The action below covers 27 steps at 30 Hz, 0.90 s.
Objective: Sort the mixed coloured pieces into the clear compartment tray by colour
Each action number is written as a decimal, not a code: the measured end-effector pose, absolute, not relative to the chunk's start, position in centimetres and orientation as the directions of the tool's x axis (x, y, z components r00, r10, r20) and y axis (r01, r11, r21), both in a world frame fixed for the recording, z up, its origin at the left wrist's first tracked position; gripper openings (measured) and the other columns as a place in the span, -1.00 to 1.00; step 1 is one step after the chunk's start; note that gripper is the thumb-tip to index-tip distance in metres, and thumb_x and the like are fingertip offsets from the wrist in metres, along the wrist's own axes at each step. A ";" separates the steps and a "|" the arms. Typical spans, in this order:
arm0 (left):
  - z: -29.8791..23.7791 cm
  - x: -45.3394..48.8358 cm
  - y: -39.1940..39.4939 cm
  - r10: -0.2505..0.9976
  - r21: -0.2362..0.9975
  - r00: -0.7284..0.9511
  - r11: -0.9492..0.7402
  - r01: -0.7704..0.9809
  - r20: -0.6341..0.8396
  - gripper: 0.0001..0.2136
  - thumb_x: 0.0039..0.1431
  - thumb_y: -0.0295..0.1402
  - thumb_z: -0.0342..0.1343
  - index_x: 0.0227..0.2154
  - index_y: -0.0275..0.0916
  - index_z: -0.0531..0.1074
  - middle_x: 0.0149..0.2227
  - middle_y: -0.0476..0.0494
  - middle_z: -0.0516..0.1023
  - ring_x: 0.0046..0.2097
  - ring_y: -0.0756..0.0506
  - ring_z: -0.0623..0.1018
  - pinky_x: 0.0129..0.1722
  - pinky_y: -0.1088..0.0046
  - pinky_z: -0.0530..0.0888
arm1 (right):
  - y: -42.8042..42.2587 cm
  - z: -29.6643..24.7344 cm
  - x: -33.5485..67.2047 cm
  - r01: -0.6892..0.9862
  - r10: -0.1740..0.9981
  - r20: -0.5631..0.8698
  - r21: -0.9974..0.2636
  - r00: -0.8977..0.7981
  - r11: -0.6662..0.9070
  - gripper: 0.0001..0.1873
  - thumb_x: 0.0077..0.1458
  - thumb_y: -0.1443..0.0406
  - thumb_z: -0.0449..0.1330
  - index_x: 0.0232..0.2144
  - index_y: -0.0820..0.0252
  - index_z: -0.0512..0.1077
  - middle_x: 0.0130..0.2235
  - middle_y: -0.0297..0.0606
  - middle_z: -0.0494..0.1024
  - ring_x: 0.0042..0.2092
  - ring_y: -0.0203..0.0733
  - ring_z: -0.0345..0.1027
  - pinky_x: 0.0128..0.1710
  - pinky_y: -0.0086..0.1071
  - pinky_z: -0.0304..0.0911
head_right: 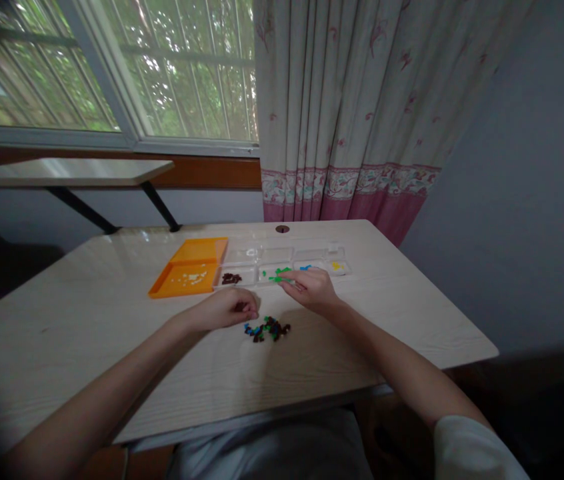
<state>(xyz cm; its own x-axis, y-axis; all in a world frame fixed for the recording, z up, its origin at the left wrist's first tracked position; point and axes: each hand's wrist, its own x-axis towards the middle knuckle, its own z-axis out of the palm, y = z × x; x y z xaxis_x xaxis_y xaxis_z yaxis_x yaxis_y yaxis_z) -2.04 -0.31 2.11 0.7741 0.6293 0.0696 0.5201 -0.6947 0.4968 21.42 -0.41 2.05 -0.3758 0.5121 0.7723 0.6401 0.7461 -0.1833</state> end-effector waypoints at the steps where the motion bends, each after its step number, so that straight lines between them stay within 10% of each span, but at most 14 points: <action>1: 2.1 -2.1 -0.3 0.632 0.484 0.771 -0.700 0.525 0.078 -0.81 0.06 -0.32 0.00 -0.52 -0.31 0.42 -0.57 -0.01 0.39 -0.52 0.07 0.34 -0.51 0.62 0.22 | -0.4 2.1 21.5 0.642 0.510 0.776 -0.182 -0.372 0.745 -0.71 0.06 0.15 0.08 -0.40 0.18 0.53 -0.71 -0.37 0.34 -0.62 -0.41 0.14 -0.51 -0.50 0.09; 27: 1.4 -2.2 0.1 0.667 0.470 0.716 -0.709 0.526 0.206 -0.83 0.16 -0.39 -0.13 -0.34 -0.27 0.35 -0.34 -0.12 0.43 -0.31 -0.02 0.40 -0.31 0.51 0.31 | 2.1 0.9 21.2 0.837 0.833 0.485 -0.313 -0.266 0.449 -0.70 0.05 0.16 0.06 -0.20 0.09 0.46 -0.58 -0.36 0.47 -0.57 -0.35 0.25 -0.53 -0.50 0.04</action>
